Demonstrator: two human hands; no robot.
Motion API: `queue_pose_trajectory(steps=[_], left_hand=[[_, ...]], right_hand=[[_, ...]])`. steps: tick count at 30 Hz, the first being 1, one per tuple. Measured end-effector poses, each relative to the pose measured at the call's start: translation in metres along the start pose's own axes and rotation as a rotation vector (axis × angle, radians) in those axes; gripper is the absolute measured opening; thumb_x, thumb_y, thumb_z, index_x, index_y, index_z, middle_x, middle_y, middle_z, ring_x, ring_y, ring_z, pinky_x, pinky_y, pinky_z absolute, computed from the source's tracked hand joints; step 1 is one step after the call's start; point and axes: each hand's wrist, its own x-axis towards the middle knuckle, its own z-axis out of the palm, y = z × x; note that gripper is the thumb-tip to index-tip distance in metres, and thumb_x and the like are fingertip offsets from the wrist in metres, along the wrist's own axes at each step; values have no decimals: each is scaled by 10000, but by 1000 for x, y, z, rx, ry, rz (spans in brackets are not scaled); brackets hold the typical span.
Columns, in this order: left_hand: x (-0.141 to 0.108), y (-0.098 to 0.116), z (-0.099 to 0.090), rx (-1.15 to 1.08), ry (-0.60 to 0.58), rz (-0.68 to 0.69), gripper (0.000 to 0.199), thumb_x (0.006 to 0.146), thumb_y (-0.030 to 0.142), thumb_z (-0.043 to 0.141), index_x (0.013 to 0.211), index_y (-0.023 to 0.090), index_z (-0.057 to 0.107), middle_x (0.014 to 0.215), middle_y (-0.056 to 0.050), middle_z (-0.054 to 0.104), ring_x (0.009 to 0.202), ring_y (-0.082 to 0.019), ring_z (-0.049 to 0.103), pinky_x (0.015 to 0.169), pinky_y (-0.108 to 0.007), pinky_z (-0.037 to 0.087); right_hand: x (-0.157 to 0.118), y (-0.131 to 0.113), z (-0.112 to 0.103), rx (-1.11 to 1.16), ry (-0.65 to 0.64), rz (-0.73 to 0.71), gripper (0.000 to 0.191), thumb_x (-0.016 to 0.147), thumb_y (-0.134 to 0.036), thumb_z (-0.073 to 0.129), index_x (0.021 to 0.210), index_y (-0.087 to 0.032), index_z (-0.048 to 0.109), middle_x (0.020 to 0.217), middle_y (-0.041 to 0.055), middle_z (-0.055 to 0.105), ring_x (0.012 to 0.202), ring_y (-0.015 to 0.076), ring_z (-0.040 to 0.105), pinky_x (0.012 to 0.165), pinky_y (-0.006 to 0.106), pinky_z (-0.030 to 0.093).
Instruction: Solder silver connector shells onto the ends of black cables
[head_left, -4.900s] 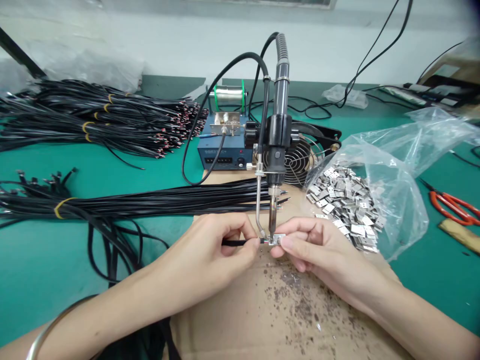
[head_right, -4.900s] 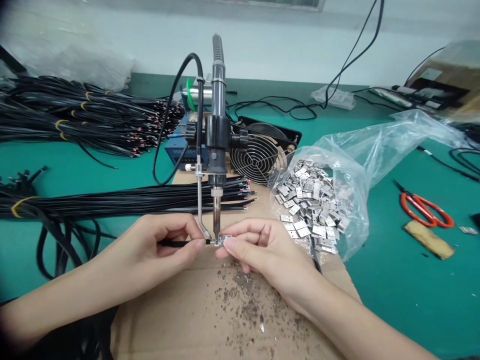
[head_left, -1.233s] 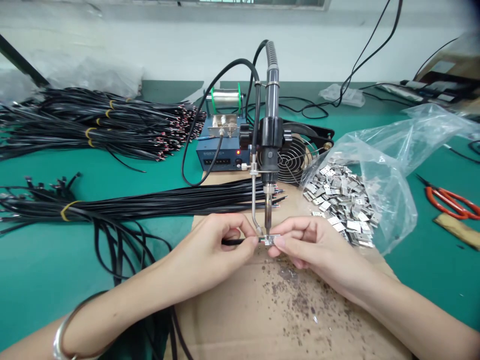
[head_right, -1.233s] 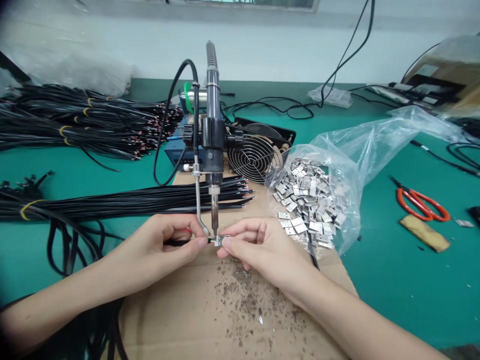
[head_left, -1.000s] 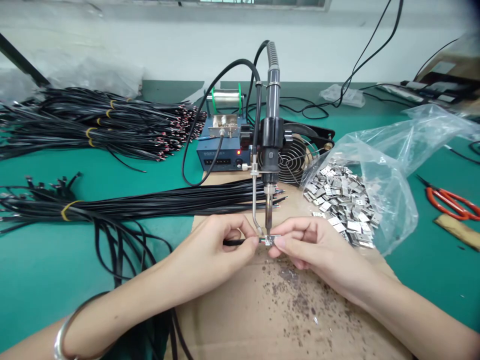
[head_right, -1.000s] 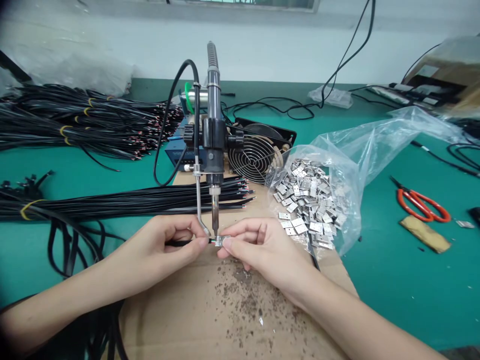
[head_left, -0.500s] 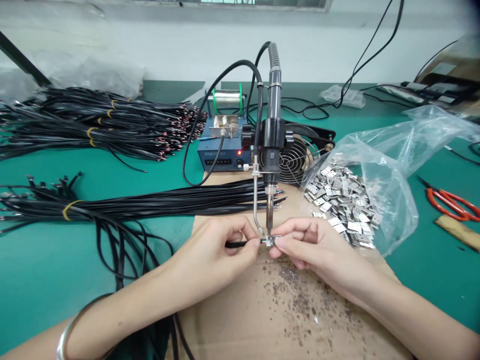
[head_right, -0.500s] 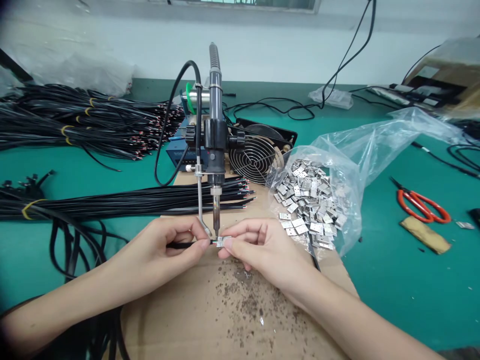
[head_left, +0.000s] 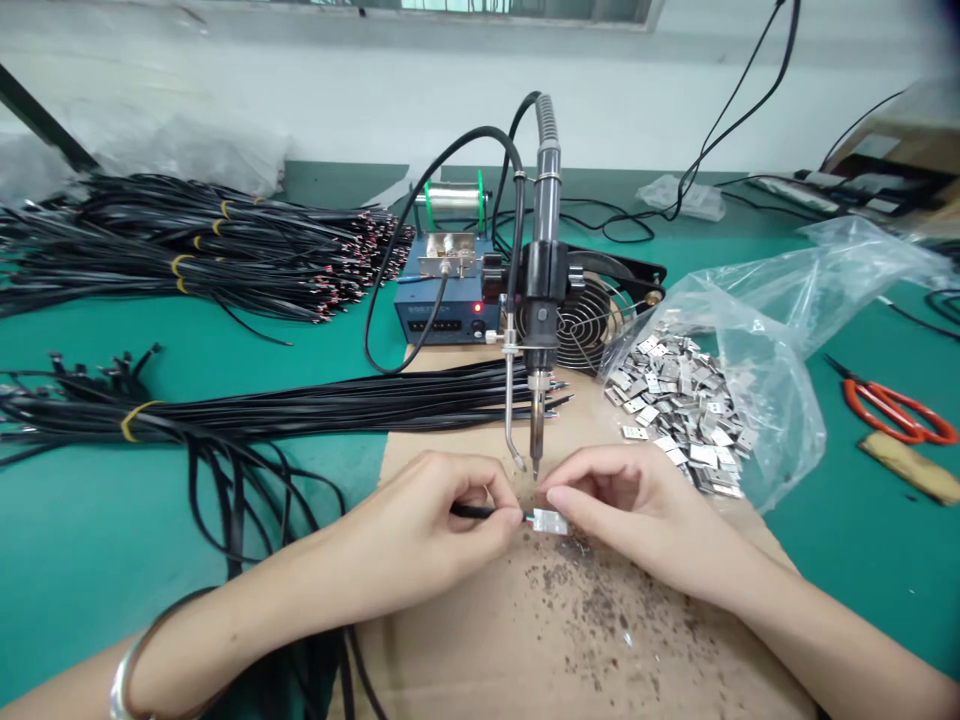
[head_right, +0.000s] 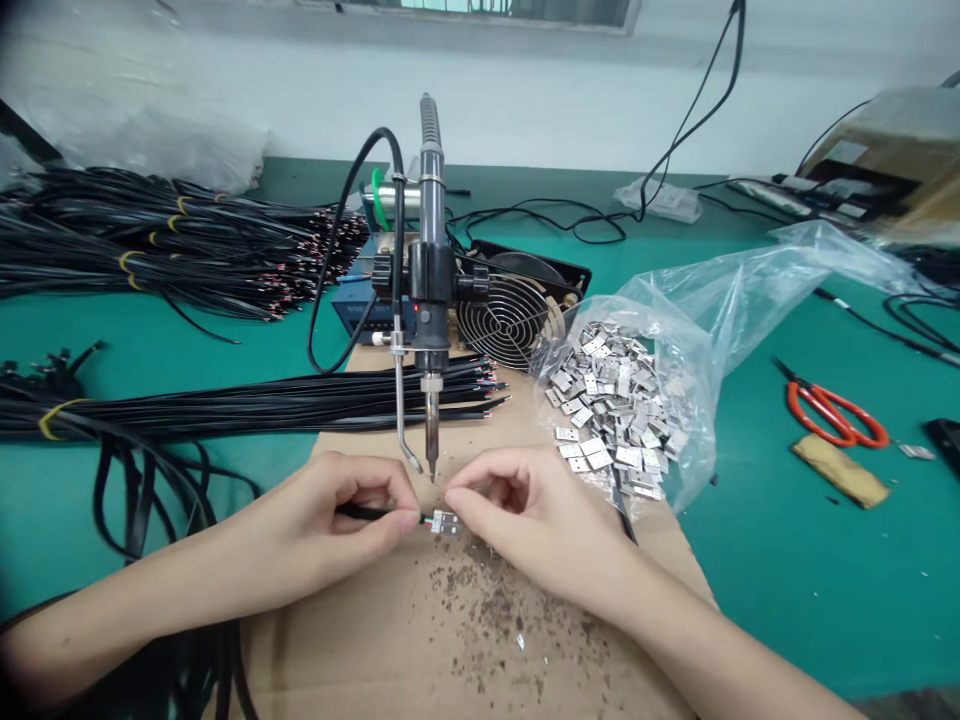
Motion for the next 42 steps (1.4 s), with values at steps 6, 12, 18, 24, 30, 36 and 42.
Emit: queue_pose_trajectory(steps=[6,12,18,24,30,36,42], left_hand=[[-6,-1,-1,92,-65,13,200,845,237,483,763,170,653,652,41,584,589,-87,468,514,-157,336],[-9,1,-2,116,-130,65,203,838,181,471,785,159,665,644,44,564,566,-77,425,510,-155,318],[-8,1,-2,95,-167,63,199,834,182,472,782,146,660,631,47,522,554,-71,391,491,-151,305],[-6,1,-1,1,-271,40,134,796,151,484,758,108,605,690,26,551,631,-72,457,566,-120,401],[-7,2,-3,-18,-280,23,138,815,187,484,764,119,592,685,39,517,640,-74,443,583,-130,403],[-8,-3,-3,56,-84,28,189,870,253,487,771,165,622,662,60,554,617,-70,465,557,-149,350],[-4,-4,0,41,-1,-10,193,849,260,480,751,147,602,714,3,630,662,-113,531,560,-177,397]], right_hand=[[-7,1,-1,-201,-157,-37,211,839,-295,577,766,-170,730,548,-2,534,505,116,399,454,244,291],[-7,-3,-1,-289,-246,-53,206,848,-263,553,763,-164,711,635,23,593,528,120,427,466,240,320],[-8,-10,-2,-479,-269,-320,141,815,-126,558,771,-148,690,623,5,579,546,112,491,496,216,364],[-13,-8,-3,-835,-280,-733,226,890,-128,467,780,-128,665,668,27,581,595,141,495,592,257,393],[-15,-10,-3,-950,-207,-832,278,922,-112,414,778,-129,652,635,27,566,562,147,474,542,275,353],[-14,-8,-10,-372,-173,-103,161,885,-307,551,942,-200,657,708,1,661,576,109,538,506,208,385],[-3,-1,1,304,-166,217,204,730,-302,725,788,-128,635,689,36,688,505,76,579,502,193,494]])
